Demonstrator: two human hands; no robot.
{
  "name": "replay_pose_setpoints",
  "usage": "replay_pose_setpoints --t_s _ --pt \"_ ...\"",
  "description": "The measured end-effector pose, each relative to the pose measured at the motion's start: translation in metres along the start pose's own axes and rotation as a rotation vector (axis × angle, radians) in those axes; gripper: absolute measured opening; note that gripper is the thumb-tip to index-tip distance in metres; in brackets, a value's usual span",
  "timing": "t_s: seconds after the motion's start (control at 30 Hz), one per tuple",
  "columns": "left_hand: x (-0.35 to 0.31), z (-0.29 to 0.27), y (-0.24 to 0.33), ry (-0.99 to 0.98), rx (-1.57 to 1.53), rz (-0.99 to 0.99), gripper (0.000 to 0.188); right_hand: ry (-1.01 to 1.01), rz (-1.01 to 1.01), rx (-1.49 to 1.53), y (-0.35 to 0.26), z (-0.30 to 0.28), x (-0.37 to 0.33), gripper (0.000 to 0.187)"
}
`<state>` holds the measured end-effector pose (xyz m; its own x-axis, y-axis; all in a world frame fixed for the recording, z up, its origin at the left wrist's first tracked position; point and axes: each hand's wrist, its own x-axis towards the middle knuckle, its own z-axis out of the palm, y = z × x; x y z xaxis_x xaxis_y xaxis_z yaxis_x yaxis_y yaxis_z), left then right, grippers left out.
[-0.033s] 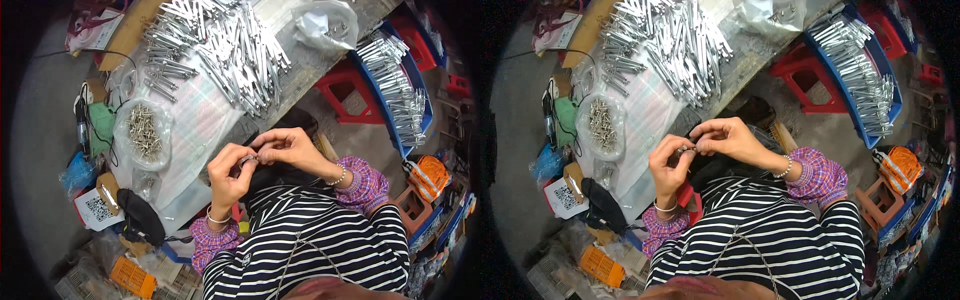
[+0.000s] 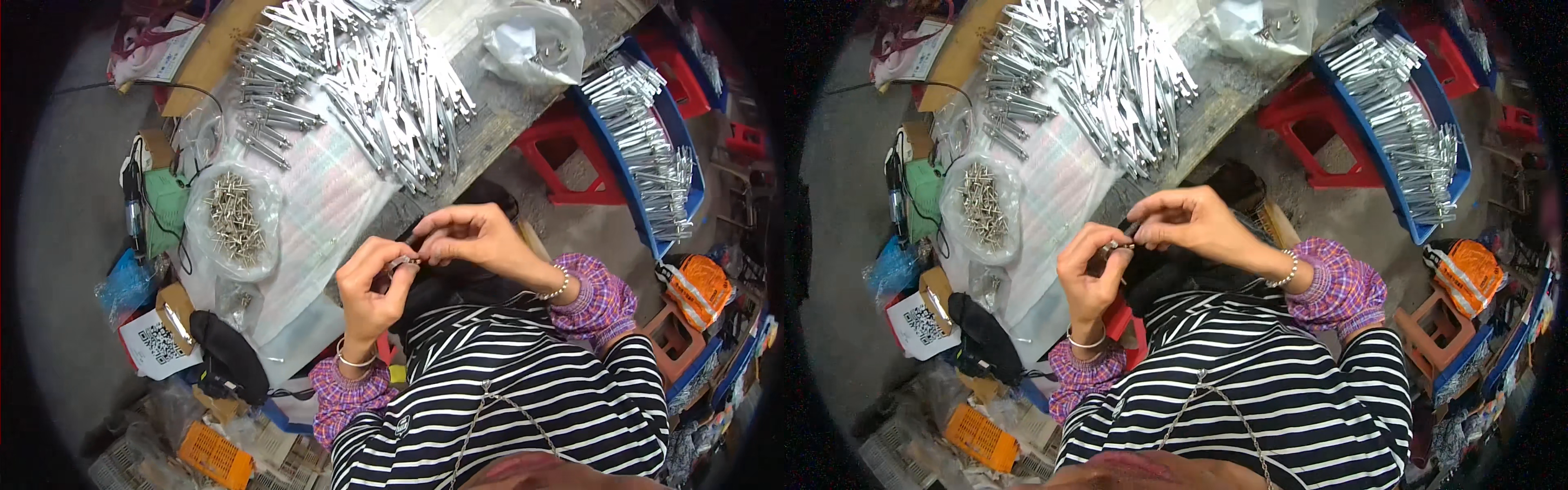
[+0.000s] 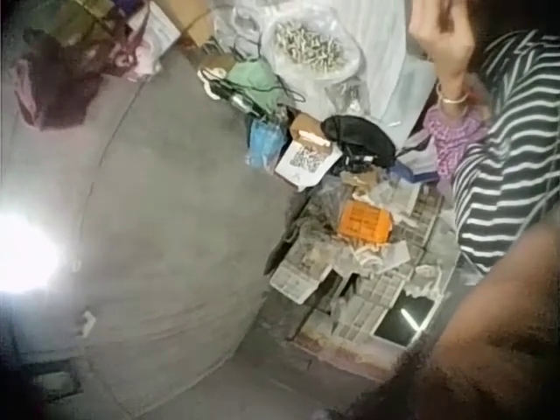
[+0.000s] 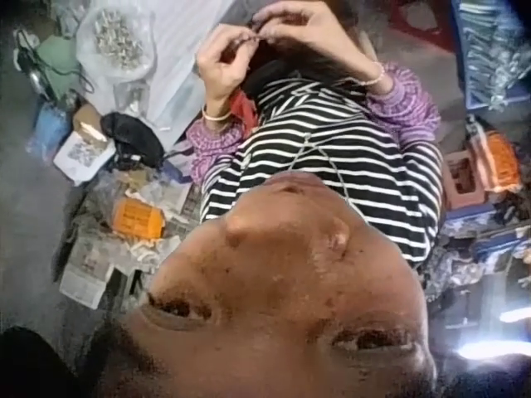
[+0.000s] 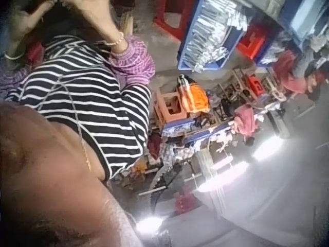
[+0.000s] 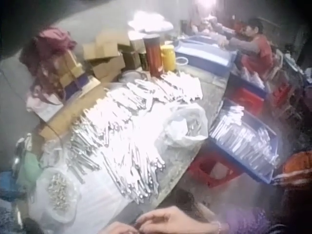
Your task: Assembling small metal frames with pins or screws manually at a workbench.
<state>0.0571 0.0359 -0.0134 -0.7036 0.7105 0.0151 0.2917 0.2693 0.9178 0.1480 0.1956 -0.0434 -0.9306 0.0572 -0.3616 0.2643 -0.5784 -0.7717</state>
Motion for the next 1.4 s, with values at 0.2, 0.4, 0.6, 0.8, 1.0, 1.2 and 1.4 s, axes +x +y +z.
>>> replay_pose_setpoints --t_s 0.2,0.4,0.6,0.8,1.0,1.2,1.4 --pt "-0.004 -0.02 -0.006 0.055 -0.094 -0.017 0.013 0.279 -0.556 -0.91 -0.084 -0.041 0.054 0.019" --pt "-0.008 -0.031 -0.012 0.045 -0.16 -0.009 0.014 0.597 -0.493 -1.568 -0.099 -0.063 0.089 0.04" --pt "-0.01 -0.034 -0.018 0.01 -0.165 0.022 0.015 0.603 -0.422 -1.599 -0.095 -0.067 0.113 0.044" --pt "-0.01 -0.034 -0.018 -0.004 -0.164 0.025 0.015 0.588 -0.423 -1.356 -0.094 -0.079 0.12 0.051" --pt "-0.01 -0.032 -0.015 -0.009 -0.151 -0.037 0.013 0.597 -0.282 -1.495 -0.105 -0.051 0.121 0.041" --pt "-0.008 -0.029 -0.012 -0.014 -0.147 -0.105 0.011 0.561 -0.302 -1.285 -0.099 -0.07 0.121 0.037" --pt "-0.007 -0.027 -0.018 0.003 -0.158 -0.072 0.012 0.479 -0.252 -0.847 -0.101 -0.079 0.11 0.03"
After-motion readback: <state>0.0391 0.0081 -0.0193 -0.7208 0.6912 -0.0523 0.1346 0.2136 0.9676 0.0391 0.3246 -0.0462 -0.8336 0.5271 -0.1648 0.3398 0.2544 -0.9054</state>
